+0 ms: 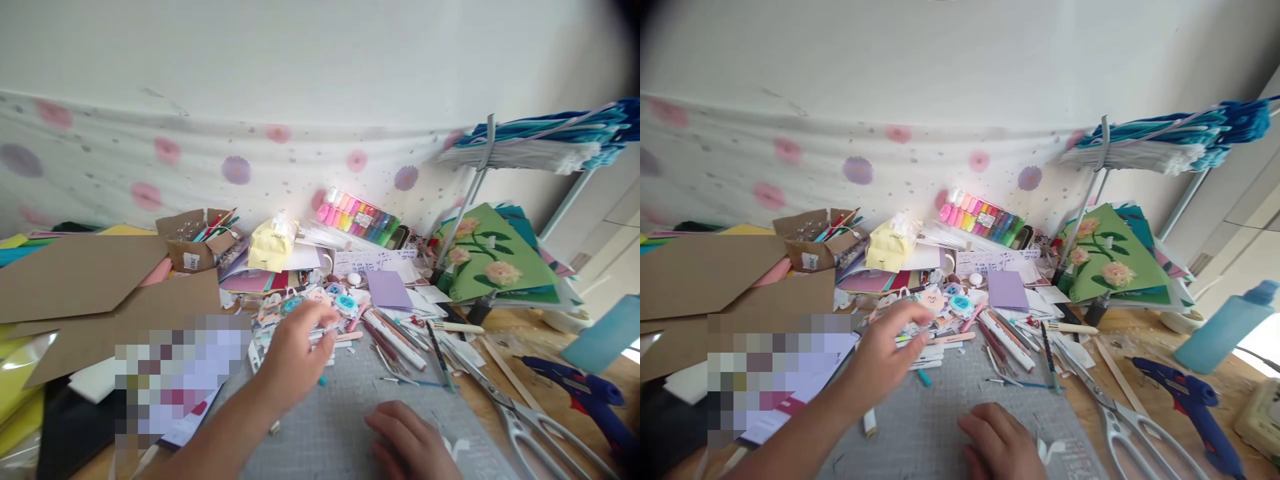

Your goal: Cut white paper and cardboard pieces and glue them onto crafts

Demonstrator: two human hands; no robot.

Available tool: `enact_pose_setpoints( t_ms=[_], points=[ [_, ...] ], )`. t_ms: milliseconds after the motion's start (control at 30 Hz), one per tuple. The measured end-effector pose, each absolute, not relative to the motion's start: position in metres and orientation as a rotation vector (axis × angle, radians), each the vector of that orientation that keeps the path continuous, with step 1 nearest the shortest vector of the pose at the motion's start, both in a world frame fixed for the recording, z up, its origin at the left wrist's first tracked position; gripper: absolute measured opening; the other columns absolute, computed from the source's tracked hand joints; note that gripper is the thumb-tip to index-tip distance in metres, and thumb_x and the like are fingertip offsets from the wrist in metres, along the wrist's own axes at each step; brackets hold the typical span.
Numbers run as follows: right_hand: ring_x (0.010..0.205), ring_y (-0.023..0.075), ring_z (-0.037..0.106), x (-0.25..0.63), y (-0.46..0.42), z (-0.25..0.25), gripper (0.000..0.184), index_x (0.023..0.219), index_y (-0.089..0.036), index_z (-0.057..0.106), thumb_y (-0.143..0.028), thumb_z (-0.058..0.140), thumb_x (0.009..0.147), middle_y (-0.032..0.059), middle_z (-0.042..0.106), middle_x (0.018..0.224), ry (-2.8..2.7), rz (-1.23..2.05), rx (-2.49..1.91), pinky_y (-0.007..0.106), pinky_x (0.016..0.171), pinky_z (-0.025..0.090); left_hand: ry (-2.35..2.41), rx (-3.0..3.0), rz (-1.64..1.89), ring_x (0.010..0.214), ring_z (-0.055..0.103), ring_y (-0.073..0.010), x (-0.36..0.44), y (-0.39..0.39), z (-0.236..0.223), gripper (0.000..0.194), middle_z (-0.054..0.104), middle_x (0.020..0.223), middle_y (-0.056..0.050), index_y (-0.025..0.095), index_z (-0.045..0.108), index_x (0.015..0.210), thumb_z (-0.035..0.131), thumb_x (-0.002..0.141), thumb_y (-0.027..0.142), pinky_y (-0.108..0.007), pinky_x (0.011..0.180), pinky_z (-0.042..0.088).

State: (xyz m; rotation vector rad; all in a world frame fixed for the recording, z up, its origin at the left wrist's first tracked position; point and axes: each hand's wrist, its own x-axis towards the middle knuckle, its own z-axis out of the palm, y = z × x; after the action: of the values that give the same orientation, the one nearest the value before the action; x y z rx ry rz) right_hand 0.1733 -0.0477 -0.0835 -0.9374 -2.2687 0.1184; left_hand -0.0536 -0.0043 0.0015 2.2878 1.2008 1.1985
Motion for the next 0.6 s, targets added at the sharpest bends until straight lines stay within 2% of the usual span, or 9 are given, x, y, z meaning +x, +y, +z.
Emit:
enact_pose_setpoints(
  t_ms=[67, 133, 233, 300, 400, 467, 600],
  points=[
    [0.077, 0.0193, 0.069, 0.174, -0.047, -0.089, 0.032, 0.107, -0.024, 0.055, -0.007, 0.056, 0.080, 0.0066, 0.069, 0.091, -2.273, 0.108, -0.909, 0.025, 0.066, 0.057, 1.177, 2.328, 1.113, 0.093, 0.062, -0.0203, -0.043, 0.009, -0.001, 0.018, 0.066, 0.102, -0.007, 0.018, 0.063, 0.100, 0.054, 0.085, 0.014, -0.038, 0.081, 0.052],
    [0.072, 0.0183, 0.067, 0.175, -0.046, -0.091, 0.027, 0.101, -0.024, 0.056, -0.007, 0.055, 0.080, 0.0055, 0.068, 0.085, -2.273, 0.123, -0.881, 0.025, 0.062, 0.056, 1.176, 2.394, 1.001, 0.089, 0.063, -0.0214, -0.038, 0.009, -0.011, 0.020, 0.067, 0.092, -0.006, 0.018, 0.064, 0.089, 0.052, 0.078, 0.006, -0.037, 0.078, 0.051],
    [0.069, 0.0165, 0.066, 0.176, -0.044, -0.077, 0.021, 0.097, -0.023, 0.058, -0.008, 0.054, 0.082, 0.0050, 0.067, 0.083, -2.250, 0.231, -0.866, 0.023, 0.061, 0.055, 1.159, 2.466, 0.903, 0.083, 0.063, -0.0218, -0.037, 0.002, -0.024, 0.020, 0.067, 0.087, -0.005, 0.019, 0.064, 0.086, 0.052, 0.076, 0.006, -0.035, 0.074, 0.051],
    [0.076, 0.0168, 0.066, 0.174, -0.036, -0.053, 0.022, 0.099, -0.022, 0.059, -0.009, 0.054, 0.082, 0.0062, 0.067, 0.087, -2.218, 0.296, -0.884, 0.023, 0.066, 0.055, 1.124, 2.484, 0.897, 0.083, 0.063, -0.0212, -0.038, -0.001, -0.026, 0.021, 0.067, 0.087, -0.005, 0.020, 0.064, 0.088, 0.050, 0.078, 0.006, -0.034, 0.073, 0.051],
    [0.089, 0.0202, 0.065, 0.164, -0.003, -0.005, 0.020, 0.102, -0.020, 0.064, -0.013, 0.056, 0.084, 0.0092, 0.067, 0.097, -2.212, 0.291, -0.983, 0.030, 0.079, 0.054, 1.081, 2.530, 0.897, 0.081, 0.063, -0.0217, -0.038, -0.001, -0.025, 0.021, 0.067, 0.086, -0.005, 0.020, 0.063, 0.086, 0.052, 0.075, 0.007, -0.034, 0.071, 0.051],
    [0.091, 0.0210, 0.065, 0.149, 0.036, 0.025, 0.016, 0.097, -0.019, 0.067, -0.016, 0.056, 0.086, 0.0078, 0.069, 0.094, -2.257, 0.260, -1.082, 0.032, 0.080, 0.053, 1.060, 2.554, 0.910, 0.079, 0.062, -0.0217, -0.039, 0.001, -0.024, 0.021, 0.067, 0.085, -0.005, 0.021, 0.064, 0.085, 0.053, 0.073, 0.007, -0.034, 0.070, 0.051],
    [0.089, 0.0186, 0.065, 0.098, 0.135, 0.065, 0.023, 0.111, -0.019, 0.064, -0.019, 0.054, 0.091, 0.0087, 0.067, 0.106, -2.239, 0.186, -1.221, 0.034, 0.082, 0.053, 1.068, 2.542, 1.046, 0.079, 0.064, -0.0212, -0.042, 0.007, -0.028, 0.023, 0.068, 0.084, -0.005, 0.019, 0.064, 0.084, 0.052, 0.071, 0.005, -0.033, 0.070, 0.051]
  ],
)
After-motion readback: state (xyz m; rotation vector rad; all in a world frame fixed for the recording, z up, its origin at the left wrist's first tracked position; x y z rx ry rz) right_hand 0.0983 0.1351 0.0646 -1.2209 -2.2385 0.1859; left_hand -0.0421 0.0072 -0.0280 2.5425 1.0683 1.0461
